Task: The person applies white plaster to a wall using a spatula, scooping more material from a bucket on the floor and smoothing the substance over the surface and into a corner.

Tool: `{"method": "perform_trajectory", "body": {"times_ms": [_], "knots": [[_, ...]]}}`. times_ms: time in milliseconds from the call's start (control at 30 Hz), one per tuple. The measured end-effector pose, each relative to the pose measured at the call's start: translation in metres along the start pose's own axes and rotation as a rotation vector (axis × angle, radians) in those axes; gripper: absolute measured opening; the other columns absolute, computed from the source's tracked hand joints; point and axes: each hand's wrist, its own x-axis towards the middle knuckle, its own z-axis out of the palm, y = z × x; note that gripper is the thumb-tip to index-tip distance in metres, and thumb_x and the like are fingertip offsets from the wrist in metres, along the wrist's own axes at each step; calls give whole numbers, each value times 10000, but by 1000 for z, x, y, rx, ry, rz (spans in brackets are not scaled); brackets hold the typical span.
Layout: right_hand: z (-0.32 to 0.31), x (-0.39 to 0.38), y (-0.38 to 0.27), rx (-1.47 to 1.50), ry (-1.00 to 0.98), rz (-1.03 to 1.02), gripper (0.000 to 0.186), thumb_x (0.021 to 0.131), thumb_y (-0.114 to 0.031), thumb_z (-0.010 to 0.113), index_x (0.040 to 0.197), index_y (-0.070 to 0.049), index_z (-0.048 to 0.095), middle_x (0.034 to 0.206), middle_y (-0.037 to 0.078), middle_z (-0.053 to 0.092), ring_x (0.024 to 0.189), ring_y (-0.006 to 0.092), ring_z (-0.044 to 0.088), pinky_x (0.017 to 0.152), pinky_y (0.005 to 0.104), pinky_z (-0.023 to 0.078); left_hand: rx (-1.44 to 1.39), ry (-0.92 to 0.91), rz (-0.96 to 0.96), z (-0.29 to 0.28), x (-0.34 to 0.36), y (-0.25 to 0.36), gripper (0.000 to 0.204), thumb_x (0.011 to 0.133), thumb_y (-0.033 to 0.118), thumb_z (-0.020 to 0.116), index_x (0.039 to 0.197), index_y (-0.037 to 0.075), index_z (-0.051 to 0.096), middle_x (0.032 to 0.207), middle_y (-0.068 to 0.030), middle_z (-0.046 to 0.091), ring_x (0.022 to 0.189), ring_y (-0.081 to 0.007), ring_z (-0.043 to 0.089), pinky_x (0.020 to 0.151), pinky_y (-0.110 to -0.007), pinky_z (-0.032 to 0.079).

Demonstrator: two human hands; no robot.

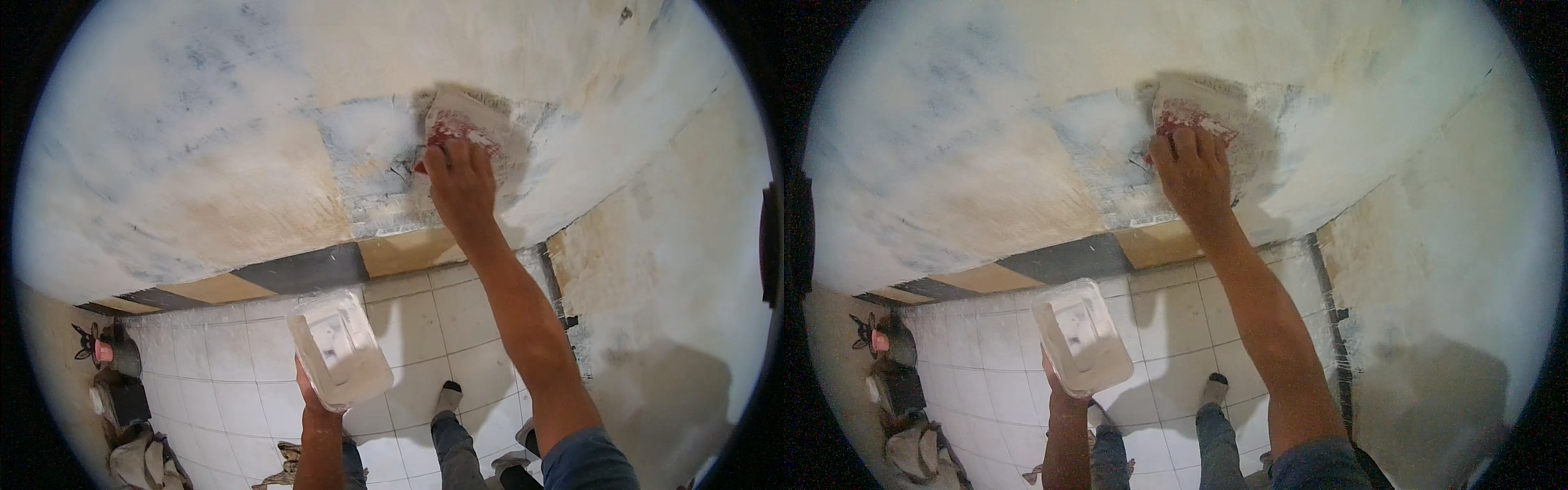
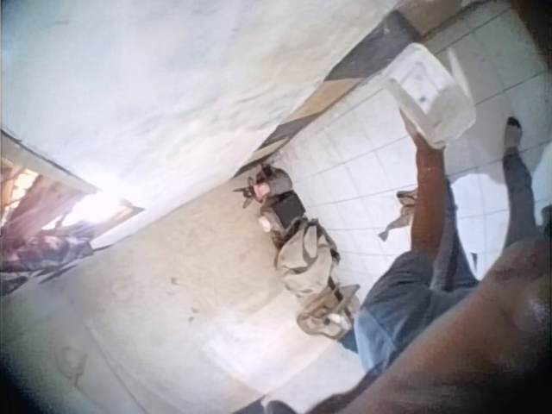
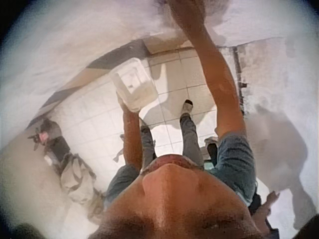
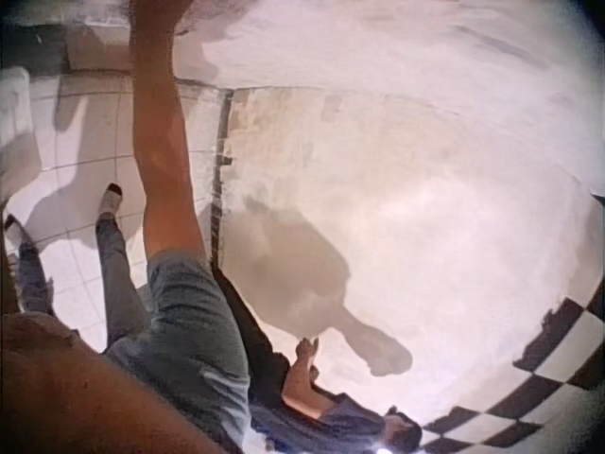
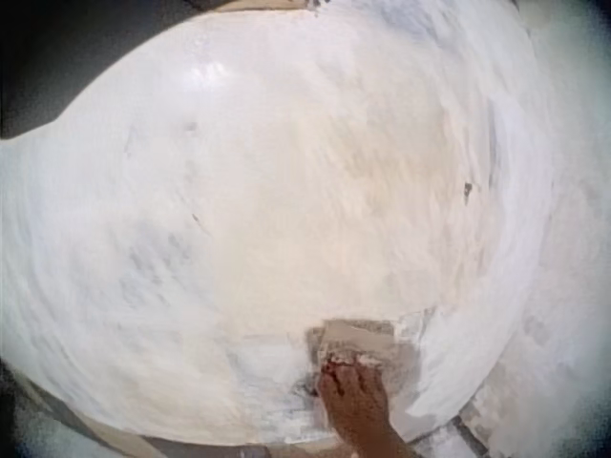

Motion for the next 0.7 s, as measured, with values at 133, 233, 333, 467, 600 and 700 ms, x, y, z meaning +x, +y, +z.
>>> {"method": "perform_trajectory", "body": {"times_ms": [133,233,333,467,600,700], "knots": [[18,-56,-2,141,-148,-246,294,728,-188,723,953,-96,558,919,73,534,904,248,558,741,384,490,-63,66,-32,-12,0,-2,563,976,505,326,1376,125,441,1271,-90,562,1115,-309,587,923,-490,515],[-13,-74,-4,479,-176,83,257,701,-23,716,861,-82,524,834,96,522,772,259,560,680,396,494,-71,86,-40,-10,-2,3,562,987,500,311,1385,126,440,1280,-82,565,1124,-299,582,934,-476,504],[-43,-39,13,510,244,642,187,765,37,613,831,-54,463,752,66,492,730,178,545,652,319,482,-98,75,-66,-13,0,3,557,989,498,312,1386,129,440,1287,-78,563,1132,-292,576,943,-464,500],[-26,-2,71,764,374,898,169,783,58,534,832,-72,438,740,12,464,692,94,496,619,229,437,-146,126,-65,-5,8,-12,541,962,508,371,1350,141,457,1232,-90,570,1063,-308,596,848,-488,540],[-12,39,-2,643,293,785,118,787,-46,595,825,-54,484,753,77,478,622,216,490,552,336,403,-68,43,-15,-15,5,-4,555,988,494,325,1393,129,431,1305,-80,548,1130,-295,576,939,-465,503],[-1,54,-61,684,302,388,172,743,-31,641,852,-46,507,765,126,508,645,308,549,534,384,438,312,-5,181,-27,2,1,564,985,497,321,1398,127,422,1308,-85,545,1129,-309,577,929,-484,506]]}}
